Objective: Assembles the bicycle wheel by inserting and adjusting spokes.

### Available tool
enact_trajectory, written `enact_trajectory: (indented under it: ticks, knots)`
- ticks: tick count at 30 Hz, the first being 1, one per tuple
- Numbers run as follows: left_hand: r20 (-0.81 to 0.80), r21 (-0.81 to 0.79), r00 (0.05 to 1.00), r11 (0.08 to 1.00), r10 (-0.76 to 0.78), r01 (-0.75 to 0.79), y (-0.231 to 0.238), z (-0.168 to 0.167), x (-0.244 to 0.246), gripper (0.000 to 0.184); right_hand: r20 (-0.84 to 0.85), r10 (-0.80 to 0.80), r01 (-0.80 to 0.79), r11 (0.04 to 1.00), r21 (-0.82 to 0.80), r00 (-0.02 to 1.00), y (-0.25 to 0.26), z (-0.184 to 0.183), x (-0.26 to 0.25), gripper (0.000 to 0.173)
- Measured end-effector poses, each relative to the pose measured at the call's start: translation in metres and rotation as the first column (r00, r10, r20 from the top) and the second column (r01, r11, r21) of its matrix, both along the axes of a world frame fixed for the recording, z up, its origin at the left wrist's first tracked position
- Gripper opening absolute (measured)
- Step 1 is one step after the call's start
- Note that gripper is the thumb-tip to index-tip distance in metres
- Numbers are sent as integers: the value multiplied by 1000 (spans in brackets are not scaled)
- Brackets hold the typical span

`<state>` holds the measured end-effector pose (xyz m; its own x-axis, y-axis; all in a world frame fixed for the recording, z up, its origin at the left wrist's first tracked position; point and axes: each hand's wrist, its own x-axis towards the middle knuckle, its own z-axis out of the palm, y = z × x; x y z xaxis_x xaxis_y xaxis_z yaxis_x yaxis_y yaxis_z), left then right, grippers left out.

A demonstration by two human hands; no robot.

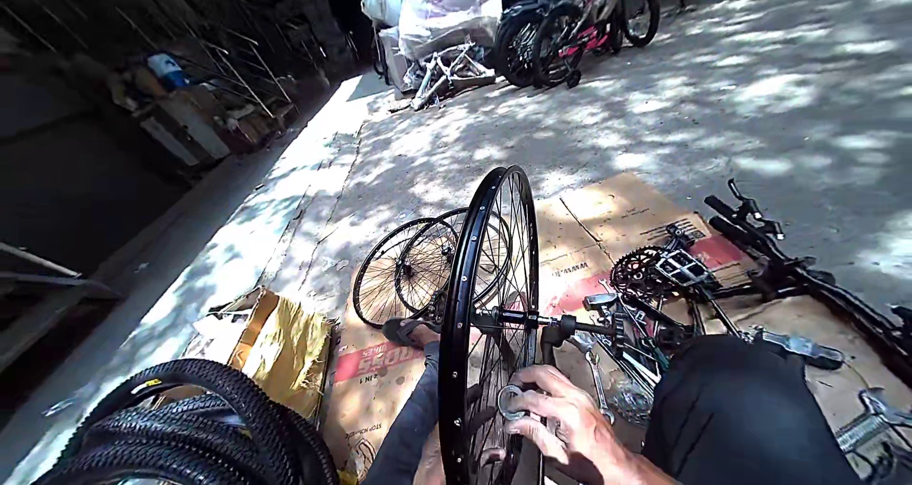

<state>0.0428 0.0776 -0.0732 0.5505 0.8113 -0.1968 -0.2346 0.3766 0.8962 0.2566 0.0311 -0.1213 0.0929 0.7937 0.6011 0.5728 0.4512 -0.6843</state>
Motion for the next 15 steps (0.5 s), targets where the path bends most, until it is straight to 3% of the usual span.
enact_trajectory:
  ticks: [2,5,9,13,15]
  knots:
    - [43,87,999,996,27,-31,-2,4,-1,56,32,37,-39,996,85,999,11,9,0,26]
    - [90,221,995,973,51,-70,-7,9,-5,70,52,61,-67,990,123,997,26,23,0,23]
    - [18,426,995,900,100,-98,-5,18,-5,66,61,143,-148,985,91,988,37,35,-1,22]
    - [-47,543,975,824,219,-159,-1,27,10,65,25,189,-191,974,124,982,46,46,-5,22]
    - [-32,575,964,794,263,-197,-1,35,21,66,-34,289,-283,950,132,957,50,56,-5,22]
